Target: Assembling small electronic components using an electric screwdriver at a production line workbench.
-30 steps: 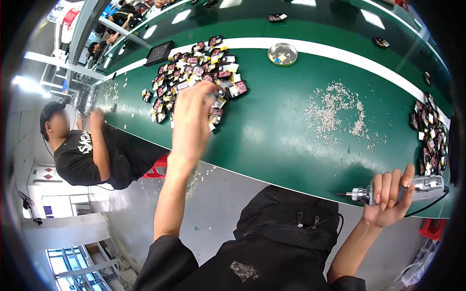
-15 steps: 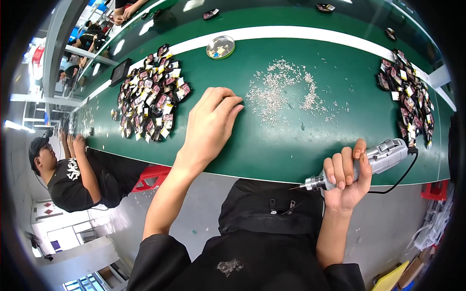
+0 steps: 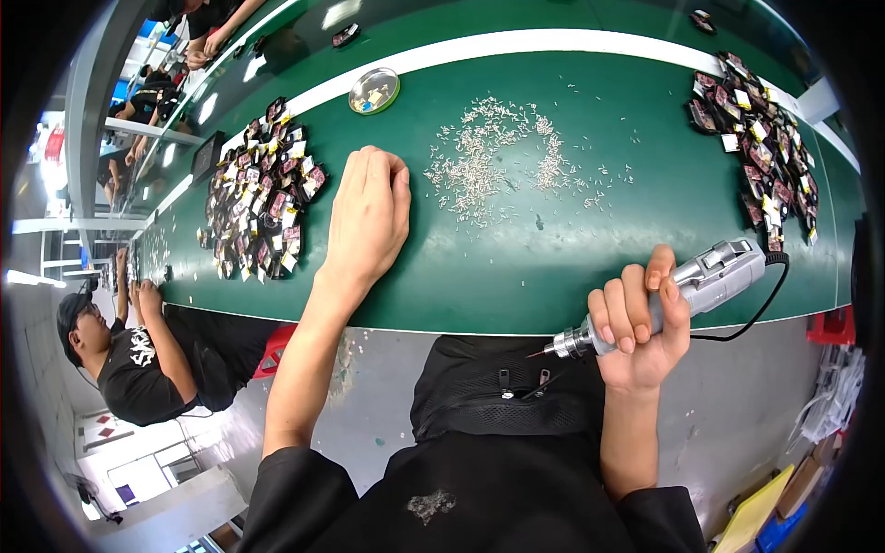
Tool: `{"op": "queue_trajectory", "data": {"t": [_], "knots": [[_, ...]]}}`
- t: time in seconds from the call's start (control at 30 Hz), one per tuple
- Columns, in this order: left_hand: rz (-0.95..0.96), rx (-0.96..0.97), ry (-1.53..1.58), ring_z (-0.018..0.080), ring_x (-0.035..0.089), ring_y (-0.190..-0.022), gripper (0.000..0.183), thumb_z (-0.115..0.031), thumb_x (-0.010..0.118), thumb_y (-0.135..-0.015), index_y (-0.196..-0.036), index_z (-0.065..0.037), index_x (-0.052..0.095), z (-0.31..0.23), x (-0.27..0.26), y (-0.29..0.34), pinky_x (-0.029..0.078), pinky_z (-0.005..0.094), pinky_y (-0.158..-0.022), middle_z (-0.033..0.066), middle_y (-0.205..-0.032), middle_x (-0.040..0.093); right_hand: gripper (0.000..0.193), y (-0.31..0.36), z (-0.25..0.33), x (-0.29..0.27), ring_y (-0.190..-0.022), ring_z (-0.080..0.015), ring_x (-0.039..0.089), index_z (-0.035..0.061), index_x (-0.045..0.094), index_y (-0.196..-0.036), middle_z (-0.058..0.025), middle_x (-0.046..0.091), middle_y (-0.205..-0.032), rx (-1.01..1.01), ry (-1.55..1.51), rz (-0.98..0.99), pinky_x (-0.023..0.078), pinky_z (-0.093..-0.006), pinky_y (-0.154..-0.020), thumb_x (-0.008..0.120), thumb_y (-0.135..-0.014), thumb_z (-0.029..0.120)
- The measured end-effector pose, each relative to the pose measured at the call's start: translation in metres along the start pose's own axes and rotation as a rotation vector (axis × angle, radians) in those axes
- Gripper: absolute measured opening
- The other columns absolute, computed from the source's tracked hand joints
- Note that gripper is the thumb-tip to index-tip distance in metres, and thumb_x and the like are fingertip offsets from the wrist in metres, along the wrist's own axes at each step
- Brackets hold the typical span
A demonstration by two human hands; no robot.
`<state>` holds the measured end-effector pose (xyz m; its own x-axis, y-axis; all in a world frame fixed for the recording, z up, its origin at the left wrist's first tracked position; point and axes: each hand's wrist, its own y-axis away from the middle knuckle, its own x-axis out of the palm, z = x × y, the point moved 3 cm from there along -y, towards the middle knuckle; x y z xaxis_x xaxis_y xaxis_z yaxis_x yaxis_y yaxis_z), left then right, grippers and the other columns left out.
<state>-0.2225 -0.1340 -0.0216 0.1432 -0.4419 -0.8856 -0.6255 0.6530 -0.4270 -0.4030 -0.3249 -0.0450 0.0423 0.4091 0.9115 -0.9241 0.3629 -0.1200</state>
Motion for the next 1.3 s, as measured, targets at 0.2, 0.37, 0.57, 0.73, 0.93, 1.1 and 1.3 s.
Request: {"op": "queue_trajectory", "data": {"t": [0.2, 0.37, 0.57, 0.73, 0.93, 1.1, 1.3], "knots": [[0.002, 0.025, 0.112, 0.0276, 0.051, -0.069, 0.006, 0.003, 0.053, -0.085, -0.084, 0.003, 0.048, 0.003, -0.001, -0.001, 0.042, 0.035, -0.063, 0.0135, -0.077, 0.05, 0.011, -0.001, -0.001, 0.001, -0.04, -0.0085, 0.035, 0.0083, 0.043, -0.088, 0.0022, 0.035, -0.05, -0.001, 0.023, -0.014, 0.036, -0.0263, -0.047, 0.041, -0.093, 0.018], [-0.126, -0.07, 0.285, 0.0223, 0.059, -0.066, 0.005, 0.006, 0.062, -0.078, -0.08, 0.003, 0.06, 0.0, -0.015, 0.006, 0.046, 0.0289, -0.059, 0.0116, -0.075, 0.061, 0.012, 0.0, -0.001, 0.002, -0.039, -0.0085, 0.034, 0.0084, 0.043, -0.087, 0.0022, 0.035, -0.05, -0.011, 0.036, -0.035, 0.035, -0.0263, -0.046, 0.042, -0.093, 0.018], [-0.116, -0.278, 0.578, 0.0094, 0.055, -0.071, 0.005, 0.008, 0.059, -0.082, -0.086, 0.006, 0.062, -0.004, -0.017, 0.032, 0.043, 0.0195, -0.063, 0.0073, -0.082, 0.062, 0.012, 0.002, -0.002, 0.004, -0.039, -0.0072, 0.035, 0.0079, 0.041, -0.087, 0.0027, 0.035, -0.051, -0.027, 0.03, -0.082, 0.035, -0.0252, -0.046, 0.042, -0.094, 0.017], [-0.163, -0.403, 0.936, 0.0082, 0.051, -0.066, 0.003, 0.008, 0.06, -0.082, -0.084, 0.006, 0.058, -0.029, -0.015, 0.048, 0.041, 0.0187, -0.059, 0.0073, -0.08, 0.058, 0.012, 0.001, -0.003, 0.008, -0.04, -0.0072, 0.034, 0.007, 0.042, -0.088, 0.0028, 0.035, -0.052, -0.054, 0.058, -0.083, 0.034, -0.0248, -0.048, 0.043, -0.094, 0.018], [-0.087, -0.478, 1.46, 0.009, 0.05, -0.063, 0.011, -0.001, 0.056, -0.088, -0.079, 0.005, 0.057, -0.072, -0.011, 0.075, 0.041, 0.0206, -0.056, 0.011, -0.08, 0.059, 0.014, -0.011, -0.002, 0.043, -0.041, -0.0077, 0.035, 0.0046, 0.047, -0.09, 0.0028, 0.036, -0.052, -0.131, -0.026, -0.038, 0.035, -0.0253, -0.05, 0.046, -0.093, 0.018], [-0.034, -0.58, 1.696, 0.0099, 0.048, -0.06, 0.025, -0.014, 0.051, -0.095, -0.078, 0.004, 0.055, -0.094, -0.002, 0.083, 0.04, 0.0213, -0.053, 0.0102, -0.076, 0.056, 0.015, -0.016, -0.002, 0.062, -0.042, -0.0078, 0.037, 0.0037, 0.05, -0.089, 0.0029, 0.037, -0.051, -0.2, -0.055, 0.031, 0.035, -0.0247, -0.051, 0.048, -0.092, 0.018], [-0.024, -0.645, 1.746, 0.0089, 0.048, -0.06, 0.025, -0.014, 0.049, -0.095, -0.077, 0.003, 0.053, -0.105, 0.001, 0.087, 0.04, 0.0206, -0.052, 0.0083, -0.075, 0.055, 0.015, -0.013, -0.009, 0.061, -0.042, -0.0072, 0.037, 0.0048, 0.05, -0.089, 0.0032, 0.037, -0.051, -0.184, 0.034, 0.038, 0.034, -0.024, -0.051, 0.047, -0.093, 0.019]]}}
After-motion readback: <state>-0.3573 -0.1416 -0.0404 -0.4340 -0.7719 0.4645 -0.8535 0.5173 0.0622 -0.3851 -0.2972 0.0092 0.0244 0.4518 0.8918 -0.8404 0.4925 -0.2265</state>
